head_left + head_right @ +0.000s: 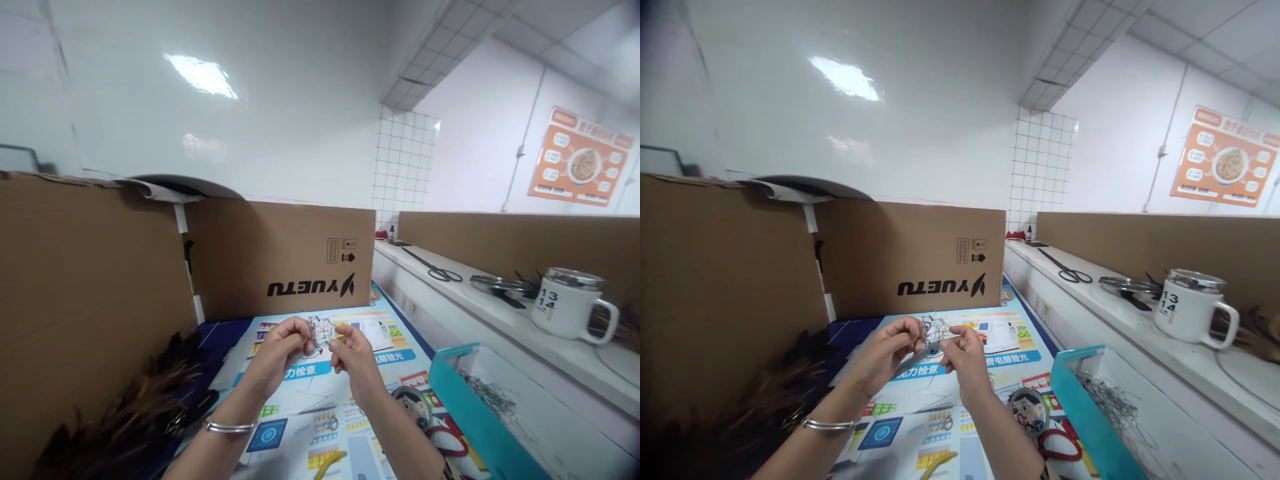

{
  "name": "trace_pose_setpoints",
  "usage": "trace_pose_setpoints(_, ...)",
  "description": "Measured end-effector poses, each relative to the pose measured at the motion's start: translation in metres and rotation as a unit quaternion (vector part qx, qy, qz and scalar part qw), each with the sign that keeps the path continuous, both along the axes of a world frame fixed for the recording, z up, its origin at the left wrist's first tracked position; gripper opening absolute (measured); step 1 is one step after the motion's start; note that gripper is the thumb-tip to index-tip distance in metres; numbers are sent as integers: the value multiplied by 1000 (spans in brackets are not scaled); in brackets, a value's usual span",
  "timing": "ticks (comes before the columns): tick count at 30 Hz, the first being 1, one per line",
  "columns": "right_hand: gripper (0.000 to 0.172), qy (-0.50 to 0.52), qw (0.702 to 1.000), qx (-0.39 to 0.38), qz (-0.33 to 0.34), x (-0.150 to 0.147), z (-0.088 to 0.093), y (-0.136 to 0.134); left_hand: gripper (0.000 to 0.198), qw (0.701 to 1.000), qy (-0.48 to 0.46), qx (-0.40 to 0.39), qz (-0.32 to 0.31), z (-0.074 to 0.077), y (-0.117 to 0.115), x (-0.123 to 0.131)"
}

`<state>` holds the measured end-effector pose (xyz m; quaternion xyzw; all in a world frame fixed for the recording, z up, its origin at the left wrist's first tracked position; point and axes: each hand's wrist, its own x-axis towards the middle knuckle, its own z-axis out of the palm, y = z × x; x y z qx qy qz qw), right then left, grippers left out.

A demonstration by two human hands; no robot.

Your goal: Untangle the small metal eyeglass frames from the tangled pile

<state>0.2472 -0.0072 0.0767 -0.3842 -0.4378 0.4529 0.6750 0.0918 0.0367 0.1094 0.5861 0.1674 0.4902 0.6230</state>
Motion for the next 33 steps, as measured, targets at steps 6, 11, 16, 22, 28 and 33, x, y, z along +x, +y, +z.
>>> trace_pose_setpoints(6, 30, -22, 1000, 6, 3, -2, 8, -13, 17, 1000, -6, 15, -16, -6, -4, 1)
trace_pose_setpoints(11, 28, -72, 997, -19, -29, -2, -3, -18, 14, 1000, 7, 24, 6, -17, -9, 0)
trace_pose_setpoints(16, 29, -79, 994, -48, -53, 0, -25, -23, 12, 998, 43, 32, 15, -42, -19, 4)
trace_pose_setpoints(22, 26, -51, 993, -86, -58, 3, -51, -31, 10, 995, 80, -30, 50, -80, -39, 7)
trace_pose_setpoints(28, 16, -58, 991, -110, -48, 4, -82, -33, 7, 989, 100, -78, 78, -107, -45, 1)
trace_pose_setpoints(33, 13, -55, 989, -137, -30, 6, -97, -32, 7, 984, 99, -121, 80, -121, -41, -6)
